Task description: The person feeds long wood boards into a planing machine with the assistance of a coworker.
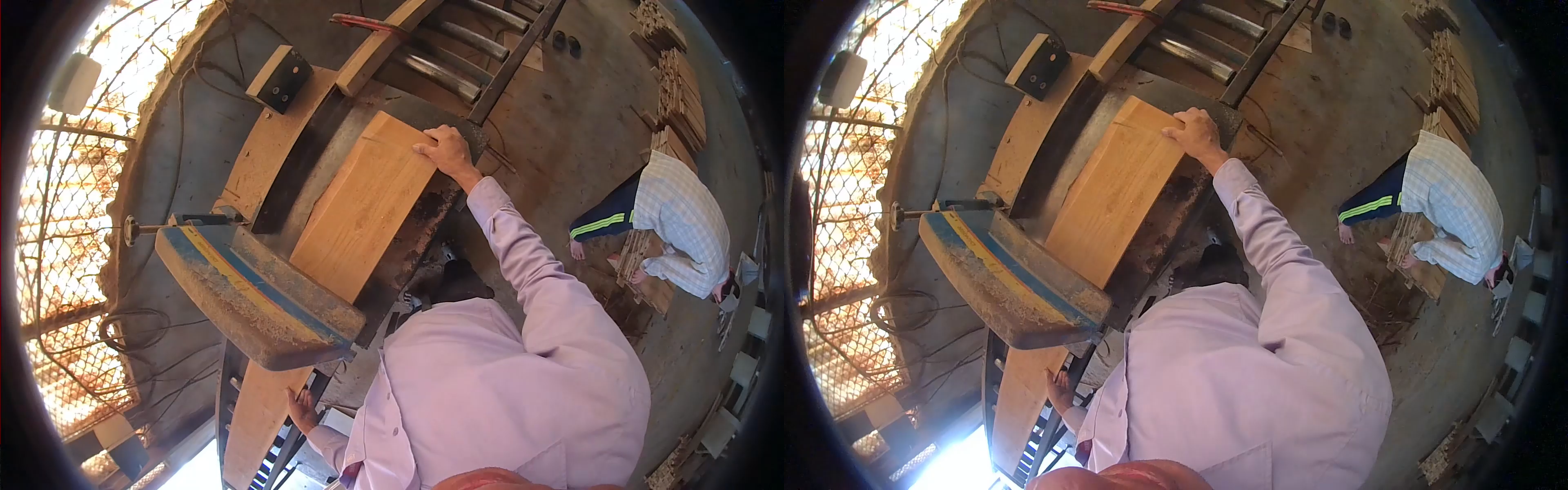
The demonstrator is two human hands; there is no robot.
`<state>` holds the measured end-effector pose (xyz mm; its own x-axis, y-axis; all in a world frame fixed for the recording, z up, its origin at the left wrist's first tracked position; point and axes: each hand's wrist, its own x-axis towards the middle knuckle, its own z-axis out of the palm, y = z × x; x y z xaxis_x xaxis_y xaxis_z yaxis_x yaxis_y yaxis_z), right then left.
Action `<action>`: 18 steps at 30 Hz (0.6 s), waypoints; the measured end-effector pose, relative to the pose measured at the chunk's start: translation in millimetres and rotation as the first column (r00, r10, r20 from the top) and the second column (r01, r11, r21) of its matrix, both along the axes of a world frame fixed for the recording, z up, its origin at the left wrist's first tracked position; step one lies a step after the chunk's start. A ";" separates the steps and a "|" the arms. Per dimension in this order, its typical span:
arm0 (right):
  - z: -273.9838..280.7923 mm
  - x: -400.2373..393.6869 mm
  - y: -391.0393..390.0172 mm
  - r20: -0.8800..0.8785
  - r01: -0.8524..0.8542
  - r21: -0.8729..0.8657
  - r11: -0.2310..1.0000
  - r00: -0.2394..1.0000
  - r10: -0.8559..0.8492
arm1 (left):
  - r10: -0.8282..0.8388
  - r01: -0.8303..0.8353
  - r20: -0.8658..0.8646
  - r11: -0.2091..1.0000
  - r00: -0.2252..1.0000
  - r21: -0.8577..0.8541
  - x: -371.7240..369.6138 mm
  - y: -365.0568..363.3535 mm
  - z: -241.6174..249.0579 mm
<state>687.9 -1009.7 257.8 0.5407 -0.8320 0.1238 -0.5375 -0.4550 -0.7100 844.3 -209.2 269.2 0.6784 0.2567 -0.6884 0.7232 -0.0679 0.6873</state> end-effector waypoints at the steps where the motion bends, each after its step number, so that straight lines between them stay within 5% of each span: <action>1: -1.7 0.1 0.9 0.007 0.004 -0.010 1.000 1.000 -0.004 | -0.020 0.020 0.006 1.000 1.000 0.000 0.1 3.7 -2.2; 6: -4.1 -9.4 10.2 0.036 0.118 -0.160 0.980 0.993 -0.114 | -0.006 0.005 0.010 0.999 1.000 0.038 -14.3 -14.6 11.9; 18: -13.1 -38.8 1.4 0.153 -0.021 -0.074 0.997 0.988 0.032 | 0.202 -0.187 0.118 0.974 0.972 -0.131 -19.8 -53.3 7.0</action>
